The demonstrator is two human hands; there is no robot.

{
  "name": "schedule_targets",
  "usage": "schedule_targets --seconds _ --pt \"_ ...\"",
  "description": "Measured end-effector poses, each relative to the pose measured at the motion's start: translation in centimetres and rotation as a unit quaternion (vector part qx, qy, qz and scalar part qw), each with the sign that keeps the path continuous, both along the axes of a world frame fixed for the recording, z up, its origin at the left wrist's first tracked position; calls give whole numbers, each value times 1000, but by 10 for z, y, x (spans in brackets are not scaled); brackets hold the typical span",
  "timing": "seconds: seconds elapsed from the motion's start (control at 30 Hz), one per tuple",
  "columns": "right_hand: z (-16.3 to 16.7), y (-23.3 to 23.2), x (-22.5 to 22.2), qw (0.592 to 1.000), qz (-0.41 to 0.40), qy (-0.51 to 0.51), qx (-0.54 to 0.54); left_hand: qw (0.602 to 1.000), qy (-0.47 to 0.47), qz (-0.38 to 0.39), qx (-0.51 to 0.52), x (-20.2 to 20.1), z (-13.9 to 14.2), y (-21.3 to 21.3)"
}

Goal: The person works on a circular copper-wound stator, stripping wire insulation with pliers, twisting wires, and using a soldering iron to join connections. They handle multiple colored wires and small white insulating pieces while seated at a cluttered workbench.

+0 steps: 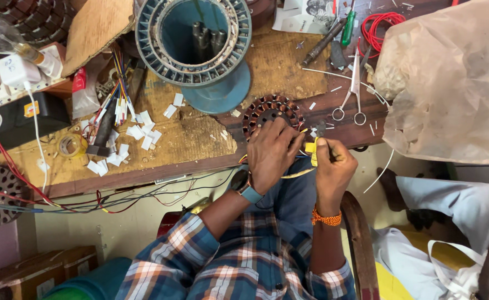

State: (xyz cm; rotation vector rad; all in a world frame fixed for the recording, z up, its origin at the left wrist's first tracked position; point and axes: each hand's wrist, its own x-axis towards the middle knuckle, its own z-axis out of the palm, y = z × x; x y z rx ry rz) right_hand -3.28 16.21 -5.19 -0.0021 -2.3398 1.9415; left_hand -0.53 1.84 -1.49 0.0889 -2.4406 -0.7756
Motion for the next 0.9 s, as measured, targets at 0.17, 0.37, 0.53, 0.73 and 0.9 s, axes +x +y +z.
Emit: schedule_targets --seconds 0.17,0.37,0.53,0.73,0.9 --pt "3 -1 0 1000 6 5 -10 1000 12 2 6 0 0 0" --pt "4 -2 0 1000 7 2 0 1000 11 -1 0 -1 1 0" --pt "6 -2 1 999 25 7 -26 1000 0 -9 10 -1 1 0" --pt "6 -2 1 1000 0 -13 2 1000 10 -10 7 -1 1 0" --pt "5 -2 1 1000 10 0 -5 1000 15 -9 8 0 2 -1"
